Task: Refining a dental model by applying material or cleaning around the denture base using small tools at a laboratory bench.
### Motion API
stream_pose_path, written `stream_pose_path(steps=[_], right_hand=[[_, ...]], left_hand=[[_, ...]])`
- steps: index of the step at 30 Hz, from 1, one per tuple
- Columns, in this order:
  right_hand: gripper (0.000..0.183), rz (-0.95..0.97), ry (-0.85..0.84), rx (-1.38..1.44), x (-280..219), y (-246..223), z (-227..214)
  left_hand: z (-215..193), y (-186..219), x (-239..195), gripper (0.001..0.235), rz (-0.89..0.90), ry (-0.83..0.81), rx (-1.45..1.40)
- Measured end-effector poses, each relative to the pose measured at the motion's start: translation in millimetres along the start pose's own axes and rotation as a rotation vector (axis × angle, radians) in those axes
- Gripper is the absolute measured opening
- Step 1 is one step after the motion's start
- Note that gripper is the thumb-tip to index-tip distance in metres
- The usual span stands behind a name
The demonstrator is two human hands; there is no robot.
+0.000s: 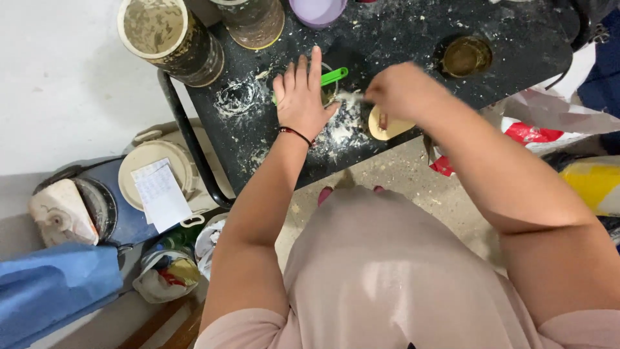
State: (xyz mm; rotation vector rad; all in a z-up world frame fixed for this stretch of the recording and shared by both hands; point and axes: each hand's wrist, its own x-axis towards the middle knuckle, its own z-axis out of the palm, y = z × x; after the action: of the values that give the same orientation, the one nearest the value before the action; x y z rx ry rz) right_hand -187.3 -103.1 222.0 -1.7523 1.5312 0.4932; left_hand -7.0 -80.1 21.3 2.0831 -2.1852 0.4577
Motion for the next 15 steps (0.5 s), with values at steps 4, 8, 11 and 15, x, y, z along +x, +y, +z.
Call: stream_pose_path(steps=[4, 8, 11, 15], right_hand=[[0.035, -0.103, 0.303, 0.29, 15, 107, 9], [0.03, -0.201, 0.506, 0.968, 47, 204, 78], [0.024, -0.151, 0.459, 1.393, 46, 207, 125], [0.026, -0.11, 0.39, 1.638, 62, 203, 167]], left_hand=[[-22, 6, -9, 0.142, 0.005, -0.101, -0.009], [-13, 42, -42, 0.107, 0.192, 0.045, -0.479], [3, 71, -53, 0.122, 0.236, 0.043, -0.958], [16, 84, -32, 0.16, 0.202, -0.311, -1.337]])
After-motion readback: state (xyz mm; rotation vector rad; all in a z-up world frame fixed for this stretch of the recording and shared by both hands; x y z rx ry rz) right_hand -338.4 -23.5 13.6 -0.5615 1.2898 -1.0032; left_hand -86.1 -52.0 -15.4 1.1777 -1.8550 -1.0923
